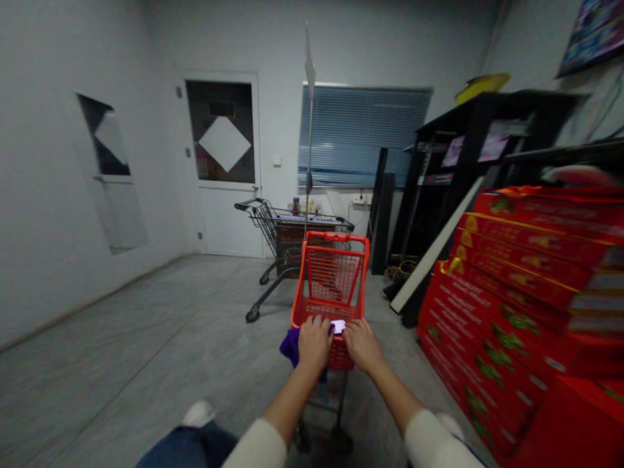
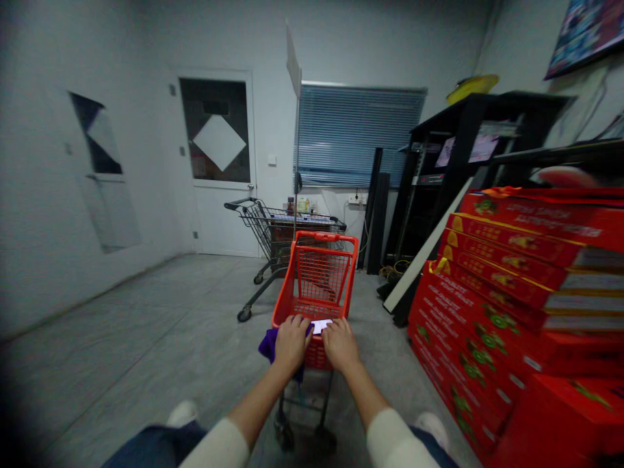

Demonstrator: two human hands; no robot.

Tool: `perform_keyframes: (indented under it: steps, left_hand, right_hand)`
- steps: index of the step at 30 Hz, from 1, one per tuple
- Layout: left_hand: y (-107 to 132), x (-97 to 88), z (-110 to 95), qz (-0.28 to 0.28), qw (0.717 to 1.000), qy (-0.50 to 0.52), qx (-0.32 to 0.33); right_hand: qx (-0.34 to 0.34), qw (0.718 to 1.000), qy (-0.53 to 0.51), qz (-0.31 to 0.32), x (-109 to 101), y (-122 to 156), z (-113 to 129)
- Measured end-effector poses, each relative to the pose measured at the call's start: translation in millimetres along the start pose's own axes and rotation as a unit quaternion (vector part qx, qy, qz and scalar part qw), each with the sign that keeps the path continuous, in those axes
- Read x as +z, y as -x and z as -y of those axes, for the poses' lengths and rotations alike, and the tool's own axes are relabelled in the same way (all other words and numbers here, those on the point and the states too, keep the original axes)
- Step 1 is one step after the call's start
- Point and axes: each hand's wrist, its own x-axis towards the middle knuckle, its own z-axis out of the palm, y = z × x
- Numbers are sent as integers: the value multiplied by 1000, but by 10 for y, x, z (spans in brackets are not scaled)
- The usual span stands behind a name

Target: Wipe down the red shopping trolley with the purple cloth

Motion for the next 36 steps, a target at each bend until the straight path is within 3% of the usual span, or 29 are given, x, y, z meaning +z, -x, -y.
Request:
perform_keyframes:
  steps: [5,10,15,19,23,26,30,33,36]
  left_hand:
    - [-138,-178,321,22,999,-32,12]
    - [-242,-194,560,18,999,-35,-17]
    - [-71,11,421,-42,996,-35,-77]
    - [48,120,203,-34,999,-19,-32]
    - [-27,30,251,9,999,-21,22]
    - [-157,-78,446,30,999,-42,5]
    - [-254,-162,632,41,998,-56,-13]
    - [-210,-180,588,44,996,-69,-39]
    - [-121,-201,459,64,995,-74,-20]
  right_hand:
    - [-5,1000,13,-4,1,-3,45]
    - [-5,999,34,2,-7,-44,204]
    - [40,998,43,-10,-15,-70,332]
    - [48,997,54,-13,-41,-30,284]
    - [43,997,59,-8,-92,35,179]
    - [46,997,54,-2,-113,61,189]
    - [63,997,43,-12,-80,52,371]
    - [91,995,30,-33,-15,39,554]
    - [103,994,21,-41,33,57,704]
